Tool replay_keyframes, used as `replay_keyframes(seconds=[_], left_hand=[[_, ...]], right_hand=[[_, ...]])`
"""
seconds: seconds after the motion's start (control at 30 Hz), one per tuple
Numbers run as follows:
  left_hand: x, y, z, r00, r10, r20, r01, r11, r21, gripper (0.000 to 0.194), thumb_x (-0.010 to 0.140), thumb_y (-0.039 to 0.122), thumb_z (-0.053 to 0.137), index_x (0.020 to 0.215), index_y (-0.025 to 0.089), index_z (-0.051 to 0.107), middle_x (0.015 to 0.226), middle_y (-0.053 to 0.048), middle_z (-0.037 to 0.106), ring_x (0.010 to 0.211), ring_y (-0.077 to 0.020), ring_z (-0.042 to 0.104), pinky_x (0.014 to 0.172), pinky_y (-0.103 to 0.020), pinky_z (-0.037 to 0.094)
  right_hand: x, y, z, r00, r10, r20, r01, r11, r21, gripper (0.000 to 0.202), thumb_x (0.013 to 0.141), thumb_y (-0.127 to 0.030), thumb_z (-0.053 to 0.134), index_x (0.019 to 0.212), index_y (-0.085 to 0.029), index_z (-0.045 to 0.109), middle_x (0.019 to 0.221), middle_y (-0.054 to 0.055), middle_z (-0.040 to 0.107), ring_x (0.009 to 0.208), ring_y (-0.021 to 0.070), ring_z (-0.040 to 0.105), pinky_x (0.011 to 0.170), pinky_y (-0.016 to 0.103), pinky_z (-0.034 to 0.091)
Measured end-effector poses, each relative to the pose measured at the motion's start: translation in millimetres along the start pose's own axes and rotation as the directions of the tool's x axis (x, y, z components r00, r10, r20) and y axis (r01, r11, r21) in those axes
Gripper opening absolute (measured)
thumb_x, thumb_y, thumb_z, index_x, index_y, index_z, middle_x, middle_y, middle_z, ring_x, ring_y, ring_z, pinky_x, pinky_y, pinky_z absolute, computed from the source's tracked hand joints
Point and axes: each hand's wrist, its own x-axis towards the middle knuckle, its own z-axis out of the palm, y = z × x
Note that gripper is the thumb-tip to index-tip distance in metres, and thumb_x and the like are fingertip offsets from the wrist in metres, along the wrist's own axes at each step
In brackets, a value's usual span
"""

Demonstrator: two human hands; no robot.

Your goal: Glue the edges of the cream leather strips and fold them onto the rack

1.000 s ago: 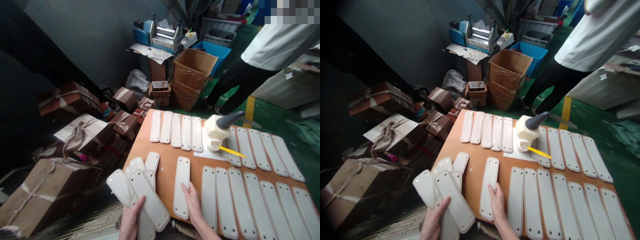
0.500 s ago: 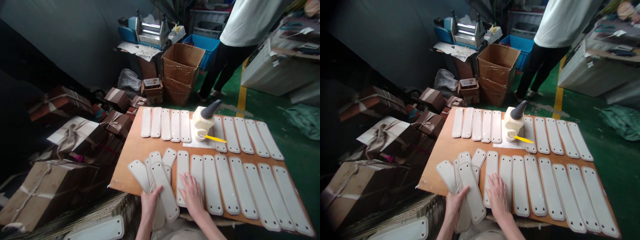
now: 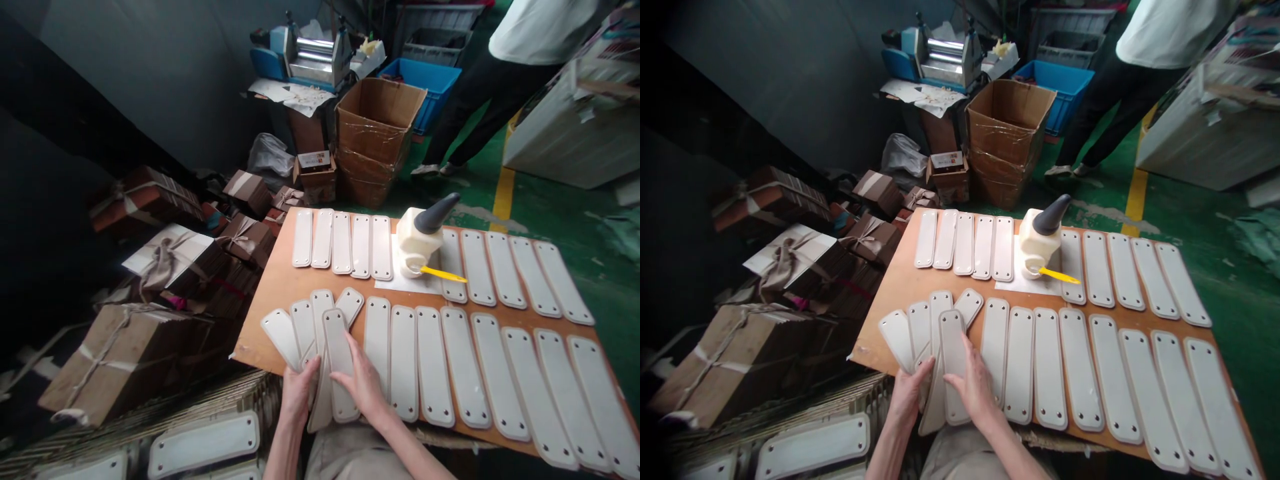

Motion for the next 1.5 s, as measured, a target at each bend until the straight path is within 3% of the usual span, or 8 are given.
replay_keyframes(seconds=[0.13,0.3,0.5,0.67,0.93,1.2,1.33,1.5], left_hand=[[12,4,-24.1,0.988,0.074,-0.135,-0.072,0.997,0.024,0.049,0.064,0.025,0.082,0.11,0.014,0.068,0.105,-0.011,0.074,0.099,-0.0254,0.069,0.087,-0.033,0.055],[25,12,-50.4,0.972,0.094,-0.214,-0.076,0.993,0.093,0.044,0.062,0.025,0.083,0.102,0.012,0.071,0.103,-0.013,0.075,0.095,-0.026,0.071,0.086,-0.034,0.056],[32,13,-61.2,0.953,0.097,-0.287,-0.058,0.988,0.141,0.04,0.06,0.024,0.084,0.096,0.012,0.072,0.099,-0.013,0.075,0.096,-0.0285,0.07,0.088,-0.038,0.056],[30,12,-63.2,0.951,0.032,-0.309,-0.045,0.998,-0.034,0.045,0.061,0.016,0.083,0.104,0.015,0.069,0.1,-0.011,0.075,0.101,-0.0272,0.069,0.092,-0.039,0.055],[32,20,-68.6,0.933,0.021,-0.358,-0.063,0.993,-0.104,0.046,0.065,0.012,0.079,0.109,0.015,0.067,0.103,-0.011,0.074,0.103,-0.0251,0.068,0.093,-0.037,0.054],[46,43,-75.8,0.925,0.153,-0.349,-0.103,0.982,0.159,0.036,0.061,0.022,0.08,0.094,0.01,0.071,0.093,-0.012,0.076,0.087,-0.0257,0.072,0.081,-0.035,0.057],[50,55,-81.2,0.941,0.149,-0.304,-0.093,0.977,0.191,0.032,0.058,0.015,0.078,0.089,0.009,0.071,0.083,-0.011,0.076,0.08,-0.0252,0.072,0.075,-0.032,0.058],[48,50,-79.5,0.961,0.083,-0.264,-0.054,0.992,0.116,0.034,0.06,0.011,0.075,0.094,0.009,0.071,0.098,-0.015,0.075,0.089,-0.0263,0.072,0.079,-0.034,0.057]], right_hand=[[9,9,3,0.991,0.082,-0.109,-0.06,0.981,0.187,0.075,0.075,-0.019,0.062,0.144,-0.023,0.034,0.129,0.008,0.058,0.118,0.0263,0.055,0.099,0.041,0.046],[19,14,-1,0.97,0.17,-0.173,-0.136,0.972,0.189,0.067,0.078,-0.022,0.054,0.143,-0.02,0.039,0.12,0.008,0.062,0.102,0.0247,0.062,0.086,0.04,0.053],[23,13,-6,0.949,0.221,-0.223,-0.165,0.955,0.244,0.062,0.08,-0.029,0.054,0.14,-0.019,0.042,0.117,0.009,0.064,0.104,0.0252,0.061,0.087,0.039,0.052],[27,2,8,0.969,0.169,-0.179,-0.113,0.951,0.287,0.059,0.08,-0.029,0.055,0.138,-0.019,0.045,0.121,0.01,0.063,0.107,0.0242,0.06,0.092,0.039,0.05],[44,-23,37,0.999,-0.007,0.043,0.011,0.997,-0.073,0.061,0.081,-0.013,0.05,0.141,-0.018,0.041,0.128,0.014,0.059,0.116,0.0275,0.057,0.096,0.042,0.047],[52,-21,24,0.986,0.017,0.164,0.048,0.922,-0.384,0.058,0.085,-0.019,0.057,0.141,-0.025,0.043,0.092,0.007,0.07,0.083,0.026,0.068,0.072,0.034,0.051],[51,-16,14,0.988,-0.036,0.152,0.097,0.904,-0.416,0.054,0.089,-0.02,0.051,0.142,-0.029,0.042,0.093,0.005,0.068,0.083,0.0247,0.067,0.07,0.033,0.051],[45,-17,6,0.973,-0.137,0.184,0.208,0.865,-0.457,0.048,0.092,-0.019,0.048,0.138,-0.026,0.045,0.099,0.007,0.062,0.081,0.0233,0.063,0.068,0.034,0.052]])
